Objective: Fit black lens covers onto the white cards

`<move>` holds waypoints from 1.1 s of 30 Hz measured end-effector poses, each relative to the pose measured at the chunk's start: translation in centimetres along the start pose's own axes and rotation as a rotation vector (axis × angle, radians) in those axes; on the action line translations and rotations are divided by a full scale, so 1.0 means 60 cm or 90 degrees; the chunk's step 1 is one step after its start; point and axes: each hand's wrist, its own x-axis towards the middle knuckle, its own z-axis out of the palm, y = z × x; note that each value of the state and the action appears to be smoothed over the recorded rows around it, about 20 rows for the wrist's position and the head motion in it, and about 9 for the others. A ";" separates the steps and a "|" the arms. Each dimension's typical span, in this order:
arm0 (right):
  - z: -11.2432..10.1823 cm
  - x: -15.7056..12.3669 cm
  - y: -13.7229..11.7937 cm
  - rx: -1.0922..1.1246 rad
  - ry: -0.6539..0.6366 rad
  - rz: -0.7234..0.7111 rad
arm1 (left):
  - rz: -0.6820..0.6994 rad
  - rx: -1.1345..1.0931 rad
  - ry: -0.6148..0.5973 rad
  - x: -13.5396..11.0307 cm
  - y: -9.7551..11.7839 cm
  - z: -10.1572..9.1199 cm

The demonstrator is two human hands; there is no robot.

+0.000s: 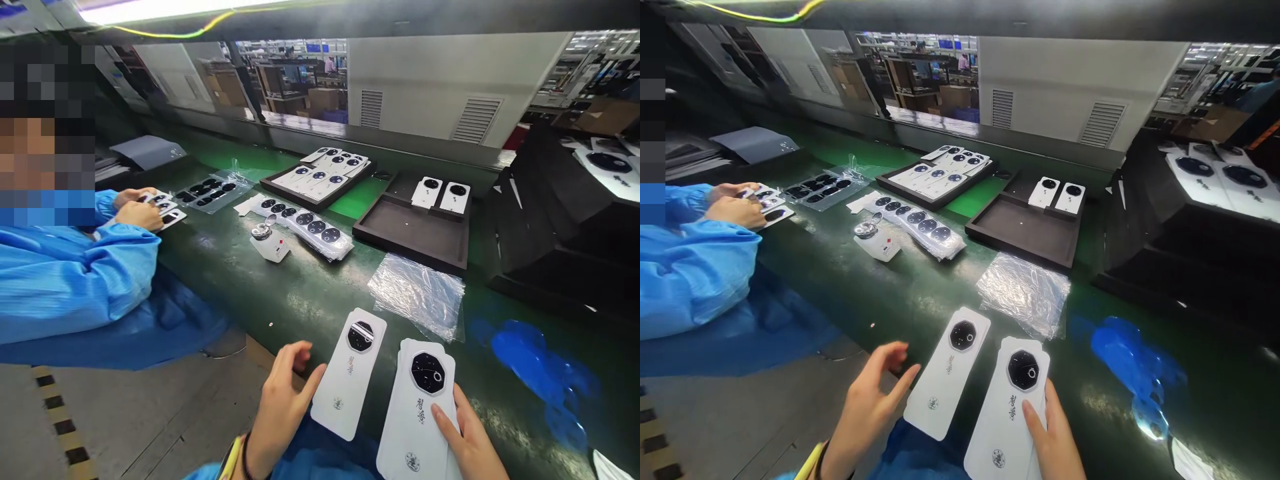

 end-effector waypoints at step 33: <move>-0.010 -0.003 -0.024 0.045 -0.071 -0.205 | -0.050 -0.287 -0.394 -0.083 0.075 0.061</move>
